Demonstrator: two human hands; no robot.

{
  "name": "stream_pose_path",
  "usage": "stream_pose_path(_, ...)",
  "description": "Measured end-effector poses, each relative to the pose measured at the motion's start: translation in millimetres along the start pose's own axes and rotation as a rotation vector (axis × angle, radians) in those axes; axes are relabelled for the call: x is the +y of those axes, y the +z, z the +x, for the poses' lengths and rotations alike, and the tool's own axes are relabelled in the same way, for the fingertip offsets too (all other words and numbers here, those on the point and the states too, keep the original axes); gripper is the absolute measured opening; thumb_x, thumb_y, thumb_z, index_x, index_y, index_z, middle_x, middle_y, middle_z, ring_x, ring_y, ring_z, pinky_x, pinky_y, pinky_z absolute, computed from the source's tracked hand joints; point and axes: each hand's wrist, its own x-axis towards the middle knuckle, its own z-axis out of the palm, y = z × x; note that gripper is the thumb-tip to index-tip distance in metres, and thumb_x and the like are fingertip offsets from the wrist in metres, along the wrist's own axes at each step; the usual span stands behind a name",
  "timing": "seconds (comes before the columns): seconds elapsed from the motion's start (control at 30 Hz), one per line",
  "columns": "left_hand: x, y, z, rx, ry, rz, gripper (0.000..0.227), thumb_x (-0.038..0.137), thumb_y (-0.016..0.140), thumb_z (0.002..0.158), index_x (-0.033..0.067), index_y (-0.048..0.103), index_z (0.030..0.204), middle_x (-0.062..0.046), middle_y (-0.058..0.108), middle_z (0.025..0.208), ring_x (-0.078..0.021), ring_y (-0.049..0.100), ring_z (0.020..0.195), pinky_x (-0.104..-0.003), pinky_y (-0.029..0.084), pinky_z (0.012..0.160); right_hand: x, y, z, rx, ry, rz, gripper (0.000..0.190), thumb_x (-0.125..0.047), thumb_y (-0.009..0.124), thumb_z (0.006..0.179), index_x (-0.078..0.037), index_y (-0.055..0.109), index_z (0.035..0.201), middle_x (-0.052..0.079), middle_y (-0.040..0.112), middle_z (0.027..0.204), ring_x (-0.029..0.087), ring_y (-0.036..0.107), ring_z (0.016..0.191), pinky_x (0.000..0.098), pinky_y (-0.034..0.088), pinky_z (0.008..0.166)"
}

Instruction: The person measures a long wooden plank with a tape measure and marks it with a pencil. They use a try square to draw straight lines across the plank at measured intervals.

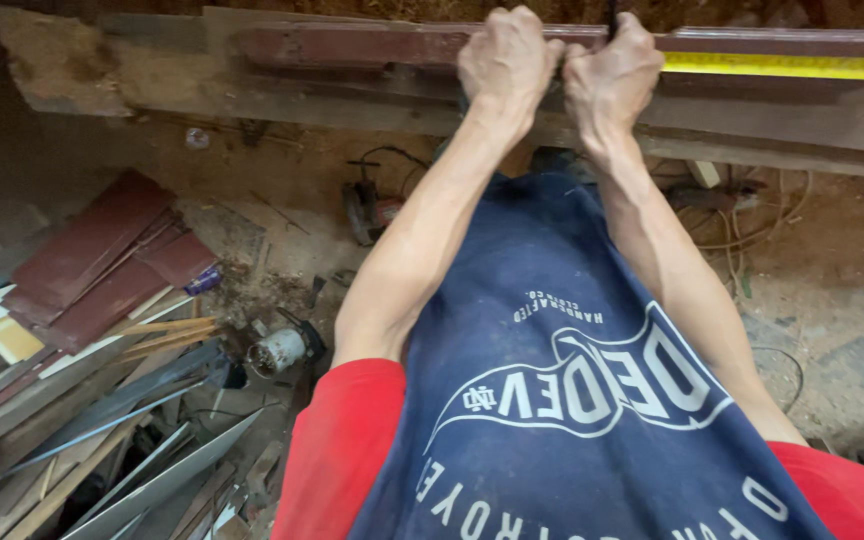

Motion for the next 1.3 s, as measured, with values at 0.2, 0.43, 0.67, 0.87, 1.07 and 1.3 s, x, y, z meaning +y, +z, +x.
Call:
stream_pose_path(0.2, -8.5, 3.1, -1.1, 0.020, 0.031, -0.062, 0.048, 0.051, 0.077, 0.074, 0.0061, 0.075, 0.089, -0.014, 0.074, 0.090, -0.0311, 0.077, 0.081, -0.041, 0.062, 0.063, 16.1, 8.2, 4.3, 0.023, -0.092, -0.166, 0.011, -0.007, 0.075, 0.076, 0.000, 0.069, 0.081, 0.017, 0.071, 0.070, 0.031, 0.074, 0.063, 0.0441, 0.056, 0.057)
stream_pose_path(0.43, -122.7, -41.3, 8.3, -0.083, 0.031, -0.005, 0.064, 0.071, 0.068, 0.080, 0.0074, 0.075, 0.087, -0.012, 0.074, 0.089, -0.0227, 0.078, 0.076, -0.036, 0.062, 0.058, 51.5, 22.7, 6.9, 0.063, -0.067, -0.420, 0.011, 0.001, 0.066, 0.079, -0.001, 0.073, 0.087, 0.013, 0.072, 0.073, 0.025, 0.073, 0.062, 0.0408, 0.056, 0.049)
stream_pose_path(0.67, -312.6, -95.9, 25.1, -0.011, 0.010, -0.071, 0.063, 0.076, 0.071, 0.074, 0.0150, 0.083, 0.088, -0.013, 0.075, 0.089, -0.0215, 0.075, 0.071, -0.034, 0.060, 0.053, 76.4, 45.5, -1.9, -0.024, 0.196, -0.436, 0.008, -0.001, 0.065, 0.082, -0.002, 0.070, 0.088, 0.012, 0.070, 0.075, 0.024, 0.070, 0.063, 0.0401, 0.055, 0.051)
stream_pose_path(0.87, -357.9, -105.2, 46.7, 0.129, 0.047, -0.124, 0.051, 0.063, 0.081, 0.069, 0.0128, 0.084, 0.073, -0.015, 0.075, 0.085, -0.0334, 0.075, 0.075, -0.046, 0.059, 0.063, 68.4, 64.2, -30.0, -0.052, 0.281, -0.360, 0.005, -0.002, 0.064, 0.085, -0.003, 0.067, 0.089, 0.011, 0.067, 0.076, 0.023, 0.067, 0.065, 0.0395, 0.054, 0.052)
stream_pose_path(1.07, -349.3, -112.8, 56.1, 0.063, 0.041, -0.156, 0.046, 0.056, 0.081, 0.074, 0.0092, 0.082, 0.077, -0.016, 0.076, 0.092, -0.0345, 0.076, 0.077, -0.045, 0.060, 0.067, 64.9, 57.9, -33.4, -0.022, 0.327, -0.284, 0.002, -0.003, 0.064, 0.088, -0.004, 0.064, 0.090, 0.010, 0.065, 0.078, 0.022, 0.064, 0.066, 0.0389, 0.053, 0.054)
stream_pose_path(1.3, -342.2, -121.5, 59.3, 0.004, -0.035, -0.162, 0.043, 0.050, 0.083, 0.071, 0.0072, 0.080, 0.072, -0.014, 0.077, 0.084, -0.0349, 0.076, 0.073, -0.045, 0.060, 0.064, 72.5, 41.8, -36.6, -0.011, 0.372, -0.208, 0.002, -0.004, 0.063, 0.091, -0.005, 0.061, 0.090, 0.009, 0.062, 0.079, 0.021, 0.061, 0.067, 0.0382, 0.052, 0.055)
